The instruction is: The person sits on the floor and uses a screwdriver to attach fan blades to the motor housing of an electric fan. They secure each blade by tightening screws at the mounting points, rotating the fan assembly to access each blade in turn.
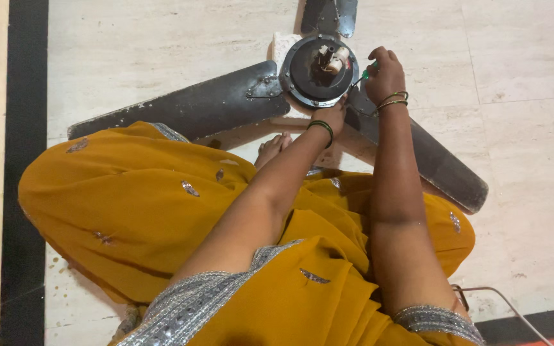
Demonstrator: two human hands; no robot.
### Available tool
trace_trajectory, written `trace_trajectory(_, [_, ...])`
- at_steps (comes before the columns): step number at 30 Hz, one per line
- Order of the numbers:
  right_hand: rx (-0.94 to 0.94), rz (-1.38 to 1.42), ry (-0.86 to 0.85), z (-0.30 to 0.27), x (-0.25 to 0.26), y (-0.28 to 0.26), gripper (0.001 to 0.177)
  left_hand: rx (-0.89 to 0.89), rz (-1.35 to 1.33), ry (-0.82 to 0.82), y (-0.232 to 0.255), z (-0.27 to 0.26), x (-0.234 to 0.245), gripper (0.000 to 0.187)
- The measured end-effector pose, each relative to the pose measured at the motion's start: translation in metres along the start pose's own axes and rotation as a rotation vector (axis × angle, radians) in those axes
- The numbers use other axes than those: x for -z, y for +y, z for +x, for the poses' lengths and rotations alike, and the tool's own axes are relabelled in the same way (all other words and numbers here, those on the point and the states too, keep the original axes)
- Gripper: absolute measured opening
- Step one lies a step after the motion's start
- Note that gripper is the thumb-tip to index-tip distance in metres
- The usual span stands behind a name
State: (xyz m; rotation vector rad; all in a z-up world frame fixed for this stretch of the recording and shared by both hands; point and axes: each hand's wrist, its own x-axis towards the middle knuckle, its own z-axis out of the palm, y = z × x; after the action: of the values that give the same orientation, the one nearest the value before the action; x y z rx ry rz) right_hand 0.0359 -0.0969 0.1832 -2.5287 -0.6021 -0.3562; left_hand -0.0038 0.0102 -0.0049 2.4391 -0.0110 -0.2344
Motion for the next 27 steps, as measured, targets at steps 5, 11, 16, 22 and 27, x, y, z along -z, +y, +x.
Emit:
trace_trajectory(5, [-0.119, -0.130, -0.018, 0.002, 0.002, -0.022, 0.021, -0.073, -0.020, 0.044, -0.001, -0.019, 0.018, 0.054])
trace_trajectory(11, [-0.151, -0.114, -0.019, 0.006, -0.005, 0.007, 0.019, -0.232, 0.254, 0.013, -0.015, -0.051, 0.026, 0.054])
trace_trajectory(16, [-0.027, 0.007, -0.029, 0.007, -0.005, 0.019, 0.027, -0.208, 0.253, 0.022, -0.015, -0.056, 0.030, 0.062])
trace_trajectory(22, [-0.108, -0.070, -0.015, -0.002, -0.004, -0.004, 0.018, -0.113, 0.222, -0.123, -0.006, -0.061, 0.046, 0.068])
trace_trajectory(27, [-0.093, -0.051, 0.032, 0.002, -0.009, 0.007, 0.015, -0.132, 0.208, -0.105, -0.001, -0.066, 0.056, 0.066])
